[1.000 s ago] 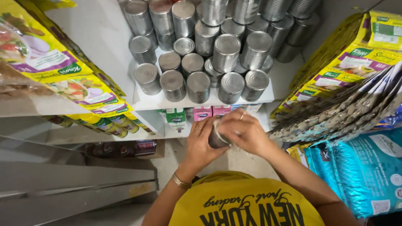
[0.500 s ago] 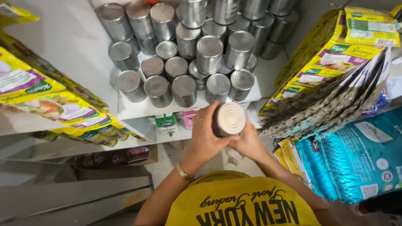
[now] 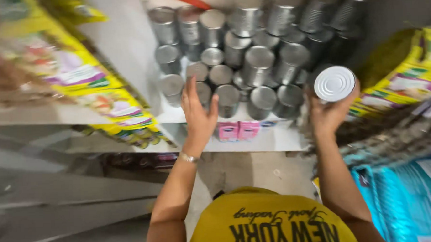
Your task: Wiping down and organizing canned goods on a retail or storage shelf.
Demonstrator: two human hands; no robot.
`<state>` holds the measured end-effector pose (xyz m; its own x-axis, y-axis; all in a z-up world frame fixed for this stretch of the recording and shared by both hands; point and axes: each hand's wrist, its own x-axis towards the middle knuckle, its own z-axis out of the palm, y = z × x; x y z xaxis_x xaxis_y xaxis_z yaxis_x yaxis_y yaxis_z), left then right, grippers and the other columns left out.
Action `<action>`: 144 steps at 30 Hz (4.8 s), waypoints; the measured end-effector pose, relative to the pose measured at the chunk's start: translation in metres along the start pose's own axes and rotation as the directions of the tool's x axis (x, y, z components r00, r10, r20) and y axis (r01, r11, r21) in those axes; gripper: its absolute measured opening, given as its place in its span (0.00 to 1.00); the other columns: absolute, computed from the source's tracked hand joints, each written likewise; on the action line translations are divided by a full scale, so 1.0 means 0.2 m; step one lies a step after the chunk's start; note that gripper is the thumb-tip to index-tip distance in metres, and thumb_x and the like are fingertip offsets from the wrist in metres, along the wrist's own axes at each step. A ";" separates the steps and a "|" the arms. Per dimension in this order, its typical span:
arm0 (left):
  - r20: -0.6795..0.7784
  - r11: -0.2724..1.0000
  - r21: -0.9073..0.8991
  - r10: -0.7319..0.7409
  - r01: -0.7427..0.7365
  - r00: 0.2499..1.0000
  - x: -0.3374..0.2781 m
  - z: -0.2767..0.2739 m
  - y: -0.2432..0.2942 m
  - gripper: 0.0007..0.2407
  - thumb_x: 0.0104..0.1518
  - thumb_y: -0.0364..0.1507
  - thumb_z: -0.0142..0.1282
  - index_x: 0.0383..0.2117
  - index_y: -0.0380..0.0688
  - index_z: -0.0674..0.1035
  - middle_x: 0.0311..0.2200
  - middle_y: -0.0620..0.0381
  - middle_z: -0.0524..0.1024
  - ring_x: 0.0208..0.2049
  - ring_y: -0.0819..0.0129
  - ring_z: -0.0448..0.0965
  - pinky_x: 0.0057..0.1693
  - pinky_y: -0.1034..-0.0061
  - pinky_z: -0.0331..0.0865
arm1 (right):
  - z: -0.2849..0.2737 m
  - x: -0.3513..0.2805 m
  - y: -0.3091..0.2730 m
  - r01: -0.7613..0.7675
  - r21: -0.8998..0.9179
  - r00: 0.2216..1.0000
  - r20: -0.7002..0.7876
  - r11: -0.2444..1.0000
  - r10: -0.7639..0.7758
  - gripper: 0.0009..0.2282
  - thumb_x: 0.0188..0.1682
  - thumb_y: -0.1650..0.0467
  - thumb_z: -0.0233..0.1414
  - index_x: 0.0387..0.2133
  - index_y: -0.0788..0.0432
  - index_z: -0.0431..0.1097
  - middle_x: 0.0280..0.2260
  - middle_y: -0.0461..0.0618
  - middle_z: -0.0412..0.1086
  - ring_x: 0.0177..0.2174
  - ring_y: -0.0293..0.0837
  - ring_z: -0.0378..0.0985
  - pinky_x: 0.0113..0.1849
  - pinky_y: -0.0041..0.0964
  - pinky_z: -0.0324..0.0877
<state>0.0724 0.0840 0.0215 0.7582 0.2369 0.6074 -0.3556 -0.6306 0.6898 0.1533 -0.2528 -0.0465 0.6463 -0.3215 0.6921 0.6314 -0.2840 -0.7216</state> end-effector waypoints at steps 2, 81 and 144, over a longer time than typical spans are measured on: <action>-0.161 0.988 0.097 0.135 -0.121 0.978 0.05 -0.02 -0.11 0.28 0.65 0.31 0.59 0.69 0.37 0.60 0.65 0.36 0.63 0.67 0.40 0.63 0.70 0.53 0.59 | -0.01 0.02 -0.11 0.036 -0.439 0.998 0.067 0.898 -0.007 0.38 0.50 0.73 0.71 0.68 0.58 0.50 0.62 0.55 0.63 0.60 0.52 0.70 0.62 0.44 0.65; 0.041 0.447 0.870 -0.482 0.206 0.875 0.98 0.19 -0.96 0.34 0.43 0.39 0.67 0.57 0.32 0.70 0.59 0.38 0.66 0.60 0.38 0.63 0.59 0.47 0.62 | -0.19 -0.11 -0.14 -0.425 -0.641 0.669 0.252 0.639 0.699 0.31 0.46 0.74 0.50 0.66 0.62 0.52 0.47 0.65 0.73 0.30 0.53 0.79 0.38 0.42 0.71; 0.689 0.408 -0.576 -0.224 0.709 0.689 -0.35 0.19 0.23 0.22 0.49 0.29 0.70 0.50 0.32 0.78 0.44 0.55 0.80 0.42 0.71 0.79 0.48 0.74 0.75 | 0.15 -0.25 -0.55 -0.363 0.326 0.842 0.517 0.873 0.157 0.22 0.61 0.63 0.48 0.59 0.70 0.67 0.62 0.57 0.67 0.61 0.47 0.68 0.61 0.39 0.61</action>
<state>0.0240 0.0104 -0.0054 0.9788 -0.2047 -0.0075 0.0775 0.3360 0.9387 0.0657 -0.1780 -0.0011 0.8645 0.1516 0.4791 0.4561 0.1636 -0.8748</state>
